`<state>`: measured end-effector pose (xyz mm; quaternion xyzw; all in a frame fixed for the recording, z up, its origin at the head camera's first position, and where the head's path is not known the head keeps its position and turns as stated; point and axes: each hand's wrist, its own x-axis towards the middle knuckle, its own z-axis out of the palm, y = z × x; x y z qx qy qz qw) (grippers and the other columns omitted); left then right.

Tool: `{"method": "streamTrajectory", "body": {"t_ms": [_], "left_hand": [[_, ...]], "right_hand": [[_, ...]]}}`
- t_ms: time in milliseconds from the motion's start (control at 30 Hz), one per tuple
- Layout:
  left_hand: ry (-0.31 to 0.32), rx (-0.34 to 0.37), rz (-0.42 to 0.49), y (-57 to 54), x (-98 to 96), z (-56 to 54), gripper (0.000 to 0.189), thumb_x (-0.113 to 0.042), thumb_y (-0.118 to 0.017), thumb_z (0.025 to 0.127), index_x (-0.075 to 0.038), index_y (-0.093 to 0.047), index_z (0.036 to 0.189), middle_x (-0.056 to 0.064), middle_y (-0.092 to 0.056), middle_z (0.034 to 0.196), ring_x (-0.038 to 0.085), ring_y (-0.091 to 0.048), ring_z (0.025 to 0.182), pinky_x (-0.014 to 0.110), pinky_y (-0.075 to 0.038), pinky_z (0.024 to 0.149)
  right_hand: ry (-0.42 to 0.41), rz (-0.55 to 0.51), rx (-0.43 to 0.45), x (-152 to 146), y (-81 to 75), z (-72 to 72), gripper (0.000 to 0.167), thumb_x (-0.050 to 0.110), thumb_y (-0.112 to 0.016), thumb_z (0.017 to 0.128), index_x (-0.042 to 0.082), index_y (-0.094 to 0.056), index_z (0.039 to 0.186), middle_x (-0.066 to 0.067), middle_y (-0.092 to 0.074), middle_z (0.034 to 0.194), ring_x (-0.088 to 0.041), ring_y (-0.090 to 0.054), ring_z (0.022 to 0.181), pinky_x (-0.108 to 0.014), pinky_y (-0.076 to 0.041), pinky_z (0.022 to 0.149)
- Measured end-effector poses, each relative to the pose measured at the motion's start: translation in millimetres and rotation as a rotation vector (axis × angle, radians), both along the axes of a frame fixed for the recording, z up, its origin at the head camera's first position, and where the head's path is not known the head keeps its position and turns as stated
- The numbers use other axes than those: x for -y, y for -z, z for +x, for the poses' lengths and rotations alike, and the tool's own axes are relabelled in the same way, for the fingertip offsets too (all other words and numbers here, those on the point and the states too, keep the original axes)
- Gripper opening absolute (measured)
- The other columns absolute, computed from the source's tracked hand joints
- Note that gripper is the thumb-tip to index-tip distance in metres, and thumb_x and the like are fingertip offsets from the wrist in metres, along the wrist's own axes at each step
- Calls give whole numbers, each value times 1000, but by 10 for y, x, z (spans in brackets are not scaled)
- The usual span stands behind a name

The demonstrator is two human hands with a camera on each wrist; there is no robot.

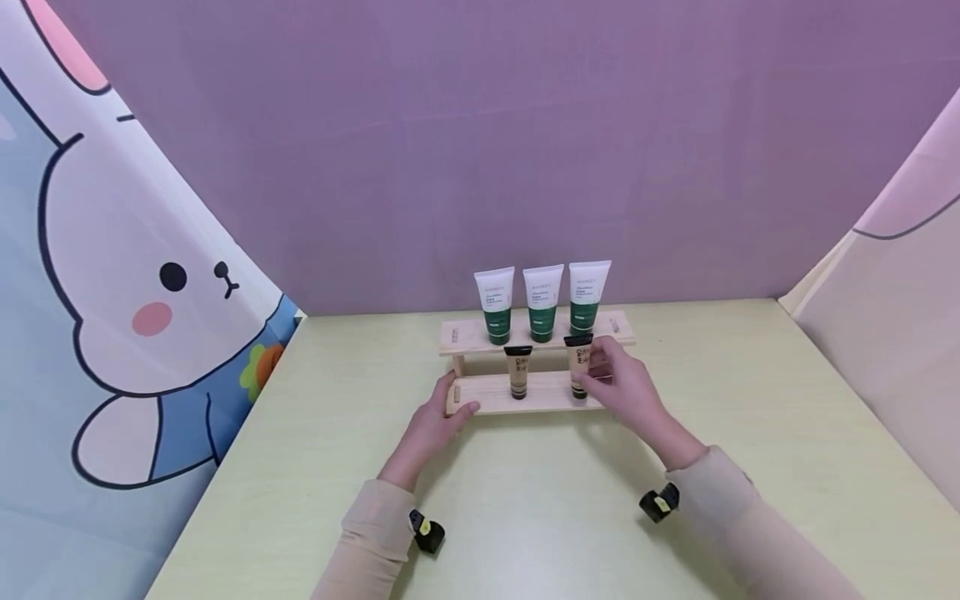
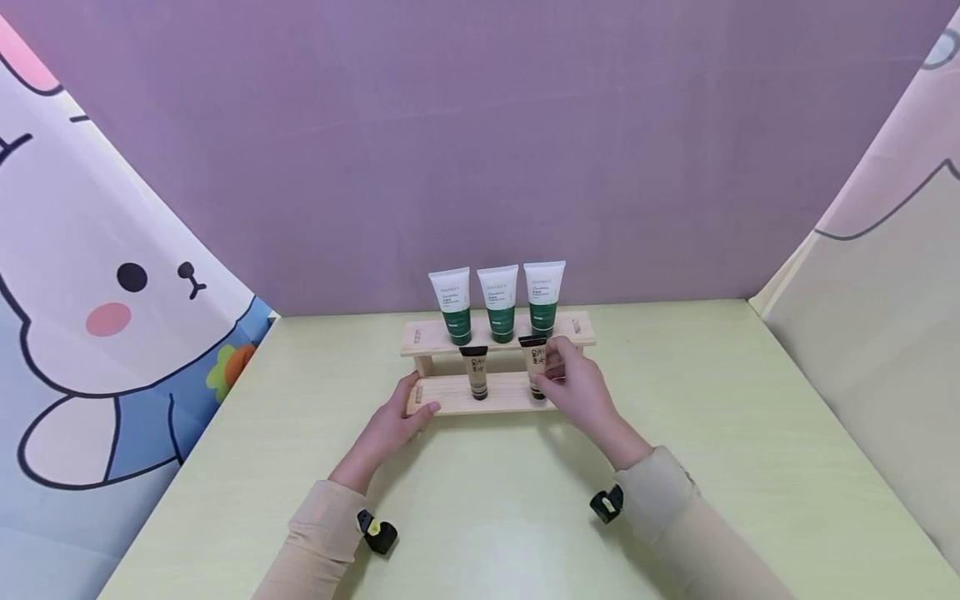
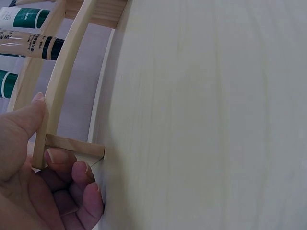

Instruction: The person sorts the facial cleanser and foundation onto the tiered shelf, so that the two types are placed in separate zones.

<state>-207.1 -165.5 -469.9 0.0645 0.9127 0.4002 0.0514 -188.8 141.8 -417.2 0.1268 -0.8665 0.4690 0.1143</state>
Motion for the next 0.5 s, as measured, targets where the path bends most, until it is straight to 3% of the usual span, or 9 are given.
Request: {"method": "streamTrajectory", "body": {"t_ms": [267, 500], "left_hand": [[4, -4, -2, -9, -22, 33, 77, -52, -59, 94, -20, -23, 154, 27, -50, 138, 42, -53, 119, 55, -44, 93], [0, -6, -6, -26, -28, 38, 77, -53, -58, 93, -21, -23, 154, 27, -48, 140, 43, -51, 122, 56, -42, 95]], "right_hand": [[10, -44, -4, 110, 99, -60, 31, 7, -73, 87, 1, -51, 108, -16, -68, 101, -30, -66, 92, -42, -54, 83], [23, -28, 27, 85, 159, -40, 37, 10, -75, 86, 3, -51, 113, -15, -68, 102, -31, -66, 96, -43, -53, 86]]}}
